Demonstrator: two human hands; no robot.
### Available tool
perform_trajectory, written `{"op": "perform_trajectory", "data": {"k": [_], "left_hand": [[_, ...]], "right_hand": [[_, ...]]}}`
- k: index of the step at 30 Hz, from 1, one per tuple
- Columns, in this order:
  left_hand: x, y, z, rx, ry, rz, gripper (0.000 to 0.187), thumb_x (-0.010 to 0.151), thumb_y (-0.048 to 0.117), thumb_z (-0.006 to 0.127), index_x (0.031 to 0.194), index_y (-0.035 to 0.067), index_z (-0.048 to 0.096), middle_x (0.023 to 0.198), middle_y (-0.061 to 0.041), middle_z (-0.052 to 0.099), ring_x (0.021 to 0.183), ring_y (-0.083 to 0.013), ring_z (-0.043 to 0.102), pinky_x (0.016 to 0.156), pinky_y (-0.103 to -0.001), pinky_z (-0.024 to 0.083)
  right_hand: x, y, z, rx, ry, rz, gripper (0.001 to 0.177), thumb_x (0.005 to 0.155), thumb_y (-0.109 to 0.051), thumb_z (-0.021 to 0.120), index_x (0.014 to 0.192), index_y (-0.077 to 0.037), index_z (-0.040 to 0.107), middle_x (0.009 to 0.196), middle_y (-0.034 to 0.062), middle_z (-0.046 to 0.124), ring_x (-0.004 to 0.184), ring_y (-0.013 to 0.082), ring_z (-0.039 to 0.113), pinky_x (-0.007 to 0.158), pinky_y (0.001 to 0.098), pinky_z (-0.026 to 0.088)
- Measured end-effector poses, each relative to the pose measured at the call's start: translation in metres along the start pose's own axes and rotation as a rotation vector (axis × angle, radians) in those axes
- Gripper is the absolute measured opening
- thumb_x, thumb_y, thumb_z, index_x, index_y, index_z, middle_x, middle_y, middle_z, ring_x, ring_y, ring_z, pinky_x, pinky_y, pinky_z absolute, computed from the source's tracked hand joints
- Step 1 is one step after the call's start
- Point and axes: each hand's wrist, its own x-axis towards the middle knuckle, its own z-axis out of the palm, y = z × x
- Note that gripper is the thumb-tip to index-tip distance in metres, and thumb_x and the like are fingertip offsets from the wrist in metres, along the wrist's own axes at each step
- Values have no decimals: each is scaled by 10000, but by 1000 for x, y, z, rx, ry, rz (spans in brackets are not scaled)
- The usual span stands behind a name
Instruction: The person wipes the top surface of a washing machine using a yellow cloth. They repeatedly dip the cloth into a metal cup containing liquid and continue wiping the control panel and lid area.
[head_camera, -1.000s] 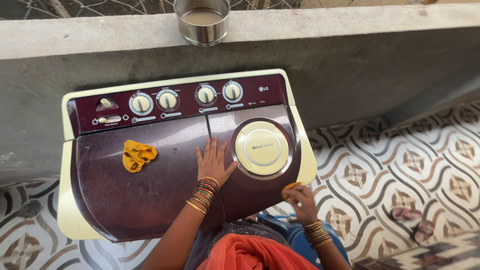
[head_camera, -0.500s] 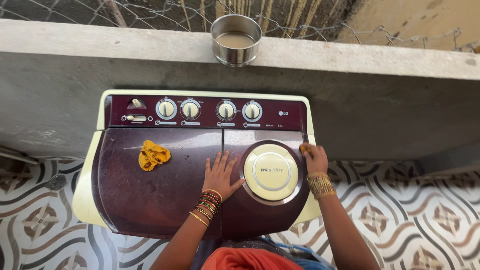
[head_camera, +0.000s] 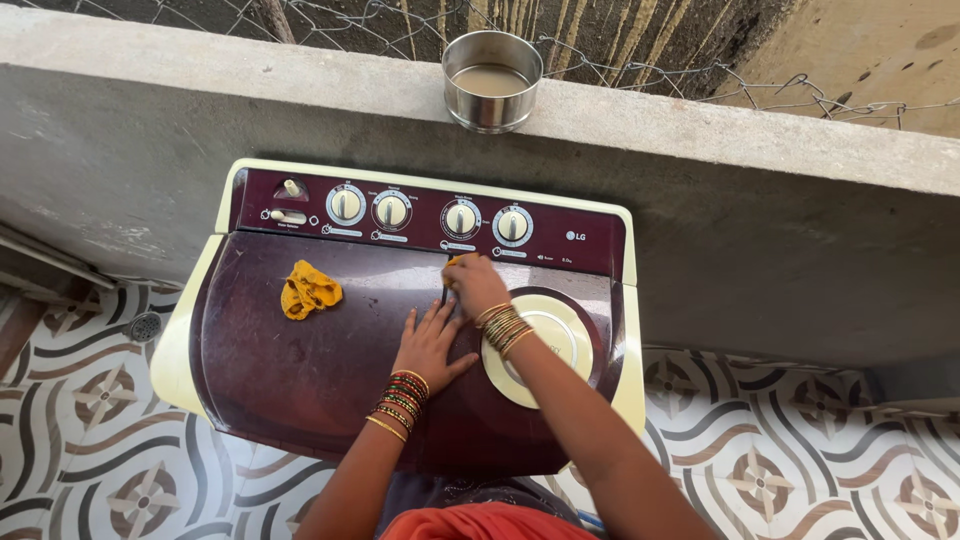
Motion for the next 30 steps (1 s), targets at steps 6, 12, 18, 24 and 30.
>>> {"op": "perform_trajectory", "data": {"k": [6, 12, 18, 24, 30], "left_hand": [[-2, 2, 0, -3, 21, -8, 706, 860, 598, 645, 1445, 232, 495, 1593, -97, 366, 1504, -298, 282, 1216, -595, 151], [-1, 1, 2, 0, 5, -7, 710, 880, 622, 610, 1455, 224, 487, 1595, -101, 357, 1502, -304, 272, 1209, -600, 138], [-1, 1, 3, 7, 5, -11, 700, 886, 622, 597, 1454, 228, 486, 1599, -98, 354, 1503, -299, 271, 1209, -600, 133], [-2, 3, 1, 1, 26, -1, 706, 877, 613, 604, 1454, 224, 485, 1597, -103, 357, 1502, -301, 271, 1208, -599, 138], [0, 5, -3, 7, 19, -13, 696, 887, 621, 596, 1450, 227, 488, 1594, -96, 362, 1502, -302, 271, 1209, -598, 139]], "right_hand": [[-43, 92, -72, -144, 204, 239, 282, 825, -59, 701, 1032, -227, 790, 1068, 110, 669, 1000, 348, 613, 914, 470, 509], [-126, 157, -121, -118, 278, 489, 244, 905, -136, 711, 1144, -178, 733, 1051, 142, 641, 1008, 376, 611, 915, 487, 505], [-201, 136, -126, -248, 240, 547, 248, 881, -145, 690, 1128, -127, 678, 1159, 149, 613, 1031, 393, 574, 904, 487, 484], [-295, 41, -142, -215, 56, 534, 266, 850, -213, 705, 1099, -131, 661, 1046, 156, 582, 1002, 353, 573, 865, 469, 483], [-290, 48, -141, -190, 85, 471, 238, 820, -94, 677, 1056, -122, 657, 1044, 139, 597, 1011, 352, 574, 893, 464, 466]]}}
